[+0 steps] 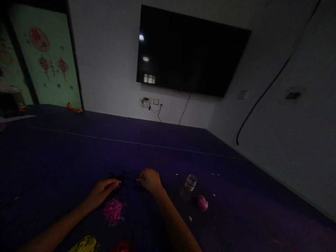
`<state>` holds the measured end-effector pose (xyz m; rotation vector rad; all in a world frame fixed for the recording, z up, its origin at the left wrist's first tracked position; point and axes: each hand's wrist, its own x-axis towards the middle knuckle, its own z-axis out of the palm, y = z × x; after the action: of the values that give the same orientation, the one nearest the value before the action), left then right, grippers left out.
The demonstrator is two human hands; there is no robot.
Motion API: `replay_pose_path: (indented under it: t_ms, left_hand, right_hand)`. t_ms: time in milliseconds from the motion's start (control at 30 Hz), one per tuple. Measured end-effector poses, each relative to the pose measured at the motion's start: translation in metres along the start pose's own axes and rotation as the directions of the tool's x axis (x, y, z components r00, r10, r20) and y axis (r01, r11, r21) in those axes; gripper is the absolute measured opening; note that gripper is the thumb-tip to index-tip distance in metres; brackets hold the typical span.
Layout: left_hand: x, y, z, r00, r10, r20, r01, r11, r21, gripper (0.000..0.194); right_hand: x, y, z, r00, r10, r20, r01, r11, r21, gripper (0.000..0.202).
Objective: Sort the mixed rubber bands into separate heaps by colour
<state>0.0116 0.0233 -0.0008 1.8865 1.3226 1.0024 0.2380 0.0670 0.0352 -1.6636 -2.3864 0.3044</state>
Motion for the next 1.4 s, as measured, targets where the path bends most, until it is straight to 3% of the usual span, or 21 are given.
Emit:
replay_pose_path:
  t_ms: [200, 400, 600, 900, 1400]
  left_hand:
    - [0.001, -0.001, 0.0, 1.0, -0.009, -0.01, 0.009, 1.0, -0.018, 0.042]
    - [-0.001, 0.003, 0.0, 1.0, 0.006, -0.018, -0.006, 1.0, -0.016, 0.038]
    - [0.0, 0.004, 0.0, 1.0, 0.028, -0.003, -0.028, 0.999, 0.018, 0.039]
    - [0.0, 0.003, 0.0, 1.0, 0.021, -0.011, -0.02, 1.0, 0.015, 0.037]
    - [0.0, 0.002, 0.0, 1.0, 0.017, -0.008, -0.017, 1.0, 0.01, 0.038]
  right_hand:
    - [0.002, 0.001, 0.005, 0.999, -0.008, -0.04, 0.009, 1.0, 0.025, 0.016]
    - [0.005, 0.013, -0.012, 0.997, 0.066, -0.049, -0.06, 0.992, 0.112, 0.02]
    - [-0.001, 0.026, -0.031, 0.981, 0.192, 0.011, -0.191, 0.98, -0.056, 0.017]
    - [-0.001, 0.007, -0.019, 0.997, 0.018, 0.077, -0.011, 0.995, -0.099, 0.02]
    - [-0.004, 0.001, -0.013, 0.995, 0.005, 0.103, 0.015, 0.98, -0.197, 0.019]
